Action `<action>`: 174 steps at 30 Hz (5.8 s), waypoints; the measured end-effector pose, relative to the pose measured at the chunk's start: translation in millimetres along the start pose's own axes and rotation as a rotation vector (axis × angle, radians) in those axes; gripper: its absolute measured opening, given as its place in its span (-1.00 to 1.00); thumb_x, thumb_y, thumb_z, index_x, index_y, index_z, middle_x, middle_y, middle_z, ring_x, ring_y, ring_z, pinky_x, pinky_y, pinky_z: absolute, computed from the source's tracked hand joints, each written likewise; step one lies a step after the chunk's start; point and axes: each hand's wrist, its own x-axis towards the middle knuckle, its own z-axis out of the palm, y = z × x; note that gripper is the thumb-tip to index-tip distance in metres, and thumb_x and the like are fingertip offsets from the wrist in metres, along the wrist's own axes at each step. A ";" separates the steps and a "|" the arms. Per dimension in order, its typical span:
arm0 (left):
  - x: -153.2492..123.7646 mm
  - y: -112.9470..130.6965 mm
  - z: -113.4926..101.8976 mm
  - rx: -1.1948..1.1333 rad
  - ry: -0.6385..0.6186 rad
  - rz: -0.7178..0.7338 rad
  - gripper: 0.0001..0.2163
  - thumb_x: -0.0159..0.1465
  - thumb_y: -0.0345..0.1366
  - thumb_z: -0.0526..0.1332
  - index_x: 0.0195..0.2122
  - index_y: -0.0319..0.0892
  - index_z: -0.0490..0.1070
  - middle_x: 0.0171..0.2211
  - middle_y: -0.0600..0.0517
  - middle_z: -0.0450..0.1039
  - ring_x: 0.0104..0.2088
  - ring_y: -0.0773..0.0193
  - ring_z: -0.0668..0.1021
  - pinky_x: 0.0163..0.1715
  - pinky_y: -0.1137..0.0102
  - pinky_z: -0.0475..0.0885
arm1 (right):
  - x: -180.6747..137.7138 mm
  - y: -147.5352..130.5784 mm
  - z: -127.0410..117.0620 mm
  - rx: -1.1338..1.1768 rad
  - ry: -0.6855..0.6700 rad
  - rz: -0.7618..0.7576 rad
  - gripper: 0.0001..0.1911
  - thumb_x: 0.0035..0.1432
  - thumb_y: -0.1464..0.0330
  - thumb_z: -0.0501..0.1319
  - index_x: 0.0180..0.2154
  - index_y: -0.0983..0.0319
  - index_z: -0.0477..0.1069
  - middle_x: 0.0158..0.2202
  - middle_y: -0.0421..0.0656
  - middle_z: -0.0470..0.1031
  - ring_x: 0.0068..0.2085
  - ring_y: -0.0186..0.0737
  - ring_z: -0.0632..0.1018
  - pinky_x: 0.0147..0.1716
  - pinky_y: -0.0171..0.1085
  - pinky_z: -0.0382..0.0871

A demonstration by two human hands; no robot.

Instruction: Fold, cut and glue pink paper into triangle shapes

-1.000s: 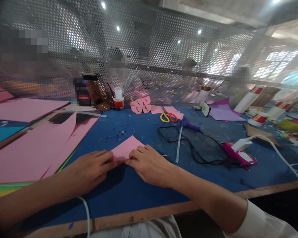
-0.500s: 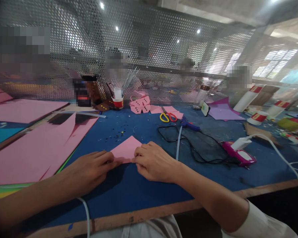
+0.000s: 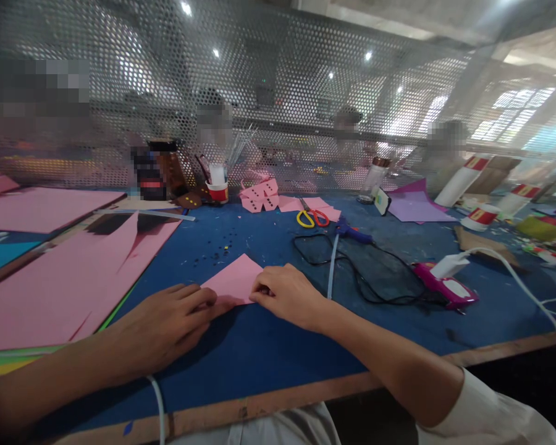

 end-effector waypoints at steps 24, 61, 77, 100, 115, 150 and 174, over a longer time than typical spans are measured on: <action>26.6 17.3 -4.1 -0.009 0.017 -0.001 -0.72 0.42 -0.36 0.06 0.08 -0.22 0.44 -0.21 -0.10 0.45 -0.23 0.12 0.48 -0.22 0.21 0.44 | -1.0 2.8 -16.4 0.063 -0.121 0.077 -0.95 0.24 0.38 0.27 -0.28 0.23 0.50 -0.30 -0.20 0.58 -0.32 -0.29 0.52 -0.30 -0.33 0.25; 31.5 11.9 4.3 -0.134 -0.027 0.006 -0.58 0.46 -0.22 0.07 0.33 -0.02 0.16 -0.03 -0.07 0.40 -0.12 0.11 0.41 -0.05 0.22 0.31 | -13.3 29.0 -60.2 -0.057 -0.325 0.203 -0.92 0.15 0.30 0.27 -0.33 0.16 0.52 -0.32 -0.27 0.62 -0.34 -0.27 0.53 -0.43 -0.34 0.13; 39.1 12.7 6.6 -0.106 -0.045 0.015 -0.53 0.45 -0.04 0.05 0.35 0.06 0.10 -0.05 -0.04 0.38 -0.13 0.08 0.40 -0.11 0.20 0.28 | -12.1 33.8 -67.5 -0.125 -0.421 0.241 -0.86 0.15 0.24 0.27 -0.34 0.17 0.50 -0.42 -0.26 0.57 -0.42 -0.30 0.50 -0.45 -0.34 0.10; 52.1 12.4 11.7 -0.043 -0.044 0.053 -0.58 0.45 0.02 0.00 0.24 -0.01 0.21 -0.12 -0.05 0.37 -0.21 0.09 0.41 -0.21 0.19 0.29 | -4.6 13.9 -28.9 0.062 -0.170 0.080 -0.87 0.18 0.37 0.27 -0.21 0.24 0.41 -0.18 -0.11 0.50 -0.16 -0.18 0.47 -0.16 -0.25 0.27; 50.9 11.7 11.2 -0.049 -0.035 0.052 -0.57 0.45 0.03 -0.02 0.25 -0.01 0.21 -0.13 -0.04 0.38 -0.25 0.12 0.41 -0.21 0.22 0.28 | -6.7 22.4 -38.7 0.037 -0.267 0.068 -0.85 0.09 0.49 0.20 -0.24 0.24 0.42 -0.22 -0.13 0.49 -0.24 -0.21 0.47 -0.26 -0.28 0.25; 49.4 10.2 13.3 -0.041 -0.024 0.055 -0.59 0.44 0.05 0.00 0.17 -0.03 0.30 -0.13 -0.06 0.37 -0.22 0.08 0.41 -0.20 0.19 0.28 | -6.2 32.9 -34.6 0.220 -0.252 0.023 -0.82 0.18 0.29 0.32 -0.19 0.22 0.47 -0.16 -0.14 0.49 -0.20 -0.23 0.50 -0.17 -0.26 0.36; 3.2 -2.0 -1.9 -0.164 -0.041 -0.023 -0.61 0.48 -0.11 0.05 0.31 0.02 0.19 -0.02 -0.02 0.41 -0.06 0.15 0.45 -0.05 0.24 0.33 | -7.0 33.2 -37.1 0.262 -0.281 0.059 -0.87 0.17 0.36 0.28 -0.20 0.21 0.48 -0.19 -0.16 0.47 -0.18 -0.23 0.46 -0.16 -0.26 0.32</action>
